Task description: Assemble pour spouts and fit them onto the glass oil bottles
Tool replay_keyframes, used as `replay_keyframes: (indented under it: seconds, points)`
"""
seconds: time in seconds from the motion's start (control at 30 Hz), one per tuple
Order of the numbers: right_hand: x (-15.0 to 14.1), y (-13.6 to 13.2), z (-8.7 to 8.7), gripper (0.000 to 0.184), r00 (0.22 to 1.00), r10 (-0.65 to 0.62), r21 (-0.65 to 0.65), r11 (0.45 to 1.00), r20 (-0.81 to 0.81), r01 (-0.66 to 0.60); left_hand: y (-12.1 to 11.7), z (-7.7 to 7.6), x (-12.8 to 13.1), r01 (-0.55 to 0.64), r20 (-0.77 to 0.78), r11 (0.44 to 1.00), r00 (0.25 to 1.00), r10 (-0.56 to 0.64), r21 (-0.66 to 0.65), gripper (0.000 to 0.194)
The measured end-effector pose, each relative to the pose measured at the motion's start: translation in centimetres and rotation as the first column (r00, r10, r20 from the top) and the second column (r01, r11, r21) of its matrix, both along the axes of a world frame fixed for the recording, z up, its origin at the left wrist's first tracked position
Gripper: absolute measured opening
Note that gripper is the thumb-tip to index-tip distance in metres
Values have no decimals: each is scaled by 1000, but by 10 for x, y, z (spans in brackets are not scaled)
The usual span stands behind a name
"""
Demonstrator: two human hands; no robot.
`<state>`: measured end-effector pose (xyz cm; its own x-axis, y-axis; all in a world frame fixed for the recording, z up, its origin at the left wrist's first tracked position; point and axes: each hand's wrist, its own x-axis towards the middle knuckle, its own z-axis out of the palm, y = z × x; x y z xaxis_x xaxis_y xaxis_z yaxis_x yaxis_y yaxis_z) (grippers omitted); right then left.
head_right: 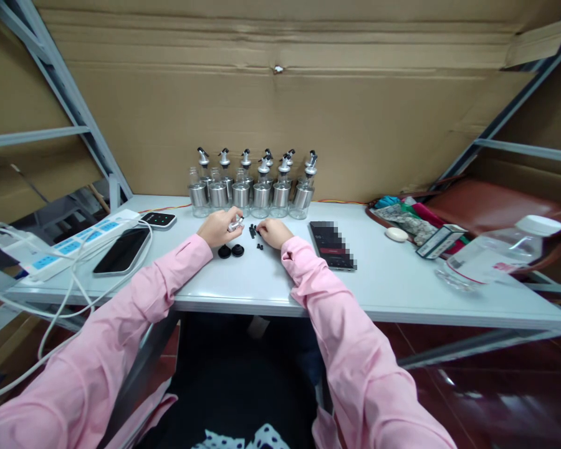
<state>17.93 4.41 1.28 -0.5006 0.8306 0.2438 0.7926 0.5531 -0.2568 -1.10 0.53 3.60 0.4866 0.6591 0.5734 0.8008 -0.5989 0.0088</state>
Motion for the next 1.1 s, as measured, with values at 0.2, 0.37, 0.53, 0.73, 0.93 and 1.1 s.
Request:
replay_keyframes:
  seconds: [0.2,0.37,0.53,0.73,0.93,1.1]
  points:
    - [0,0,0,26,1000,24,7,1000,7,-24,2,-3,1,70,-70,995,995,-75,-66,19]
    - [1,3,-3,26,999,39,18,999,1,-39,6,-7,1,125,-103,989,986,-133,-85,13]
    - [-1,5,-6,29,996,89,16,996,-27,-89,7,-6,0,131,-94,988,986,-139,-87,14]
    - [0,8,-9,29,991,129,57,990,-34,-127,7,-7,0,130,-81,988,987,-137,-88,14]
    - [1,5,-6,28,992,118,41,992,-44,-116,7,-7,1,115,-63,988,991,-122,-105,13]
    - [-1,0,-1,25,994,107,21,994,-32,-106,7,-7,0,112,-54,987,991,-119,-116,14]
